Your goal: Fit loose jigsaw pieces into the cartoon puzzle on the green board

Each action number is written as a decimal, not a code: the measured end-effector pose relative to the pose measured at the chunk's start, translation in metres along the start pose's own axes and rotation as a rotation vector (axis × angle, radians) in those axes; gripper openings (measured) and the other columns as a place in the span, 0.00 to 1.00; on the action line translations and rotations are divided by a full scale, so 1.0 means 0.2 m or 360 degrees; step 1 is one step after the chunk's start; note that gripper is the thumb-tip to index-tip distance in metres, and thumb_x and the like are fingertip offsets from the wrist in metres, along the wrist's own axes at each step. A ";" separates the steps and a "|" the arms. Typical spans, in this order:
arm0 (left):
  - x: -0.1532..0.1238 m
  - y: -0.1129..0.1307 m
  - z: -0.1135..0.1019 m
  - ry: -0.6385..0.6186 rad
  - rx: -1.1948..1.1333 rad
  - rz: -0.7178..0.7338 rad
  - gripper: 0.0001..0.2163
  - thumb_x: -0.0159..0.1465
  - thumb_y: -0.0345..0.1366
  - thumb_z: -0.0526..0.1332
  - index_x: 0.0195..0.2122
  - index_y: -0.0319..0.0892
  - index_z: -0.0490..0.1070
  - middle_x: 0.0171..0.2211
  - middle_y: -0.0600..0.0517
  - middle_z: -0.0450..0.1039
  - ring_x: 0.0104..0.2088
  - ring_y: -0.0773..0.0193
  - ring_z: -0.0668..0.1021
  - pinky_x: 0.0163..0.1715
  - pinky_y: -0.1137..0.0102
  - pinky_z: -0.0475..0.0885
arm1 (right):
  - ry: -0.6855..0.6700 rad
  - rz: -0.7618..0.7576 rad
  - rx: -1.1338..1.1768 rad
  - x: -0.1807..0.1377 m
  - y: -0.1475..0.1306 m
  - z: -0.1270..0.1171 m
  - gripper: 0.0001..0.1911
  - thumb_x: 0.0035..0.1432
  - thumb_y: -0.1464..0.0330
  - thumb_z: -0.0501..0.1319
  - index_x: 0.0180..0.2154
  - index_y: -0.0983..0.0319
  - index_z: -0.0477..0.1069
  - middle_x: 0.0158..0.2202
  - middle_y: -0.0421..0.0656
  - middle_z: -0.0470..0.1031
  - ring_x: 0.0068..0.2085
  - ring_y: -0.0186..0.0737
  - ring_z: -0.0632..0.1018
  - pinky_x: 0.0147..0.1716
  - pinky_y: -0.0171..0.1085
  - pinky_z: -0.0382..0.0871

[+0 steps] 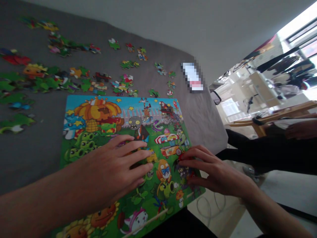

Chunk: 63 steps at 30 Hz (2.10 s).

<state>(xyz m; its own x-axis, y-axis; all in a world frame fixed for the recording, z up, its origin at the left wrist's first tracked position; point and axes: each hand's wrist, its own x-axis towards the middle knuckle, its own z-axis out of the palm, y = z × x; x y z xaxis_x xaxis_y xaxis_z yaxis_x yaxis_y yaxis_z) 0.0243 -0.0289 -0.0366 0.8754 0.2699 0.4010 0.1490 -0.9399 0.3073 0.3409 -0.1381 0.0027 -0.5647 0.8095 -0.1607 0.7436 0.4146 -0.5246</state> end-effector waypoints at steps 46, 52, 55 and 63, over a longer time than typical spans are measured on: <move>-0.02 0.00 -0.05 -0.0111 0.0083 -0.0069 0.09 0.71 0.44 0.64 0.50 0.53 0.77 0.53 0.61 0.80 0.53 0.63 0.77 0.59 0.65 0.62 | 0.0866 -0.0041 -0.0328 0.86 0.76 -0.32 0.15 0.68 0.61 0.63 0.53 0.56 0.80 0.52 0.50 0.74 0.57 0.53 0.73 0.61 0.56 0.60; -0.02 -0.02 -0.06 -0.0089 0.0015 -0.0074 0.08 0.74 0.42 0.61 0.50 0.52 0.77 0.55 0.60 0.80 0.55 0.63 0.77 0.62 0.66 0.61 | 0.0699 -0.0030 -0.0278 0.88 0.76 -0.32 0.11 0.67 0.62 0.65 0.49 0.55 0.80 0.53 0.49 0.73 0.59 0.55 0.72 0.63 0.57 0.58; -0.01 -0.04 -0.07 -0.0080 0.0026 -0.0038 0.09 0.76 0.41 0.58 0.51 0.51 0.78 0.55 0.60 0.80 0.56 0.63 0.76 0.62 0.67 0.62 | 0.0771 -0.0030 -0.0148 0.88 0.75 -0.32 0.08 0.62 0.64 0.68 0.42 0.58 0.77 0.49 0.48 0.74 0.55 0.53 0.73 0.59 0.55 0.62; -0.06 -0.08 -0.07 -0.0090 0.0038 -0.0095 0.14 0.76 0.38 0.56 0.58 0.55 0.75 0.57 0.58 0.78 0.60 0.61 0.73 0.67 0.64 0.59 | 0.0755 0.0013 0.0636 0.81 0.63 -0.34 0.18 0.65 0.63 0.63 0.55 0.59 0.69 0.40 0.42 0.74 0.35 0.37 0.76 0.36 0.39 0.74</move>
<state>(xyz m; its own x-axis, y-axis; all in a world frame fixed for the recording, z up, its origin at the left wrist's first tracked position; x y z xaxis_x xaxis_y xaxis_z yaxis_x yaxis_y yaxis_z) 0.0060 -0.0136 -0.0345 0.8892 0.3141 0.3327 0.2121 -0.9273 0.3085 0.3678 0.0733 -0.0330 -0.2707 0.9467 0.1747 0.5040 0.2940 -0.8121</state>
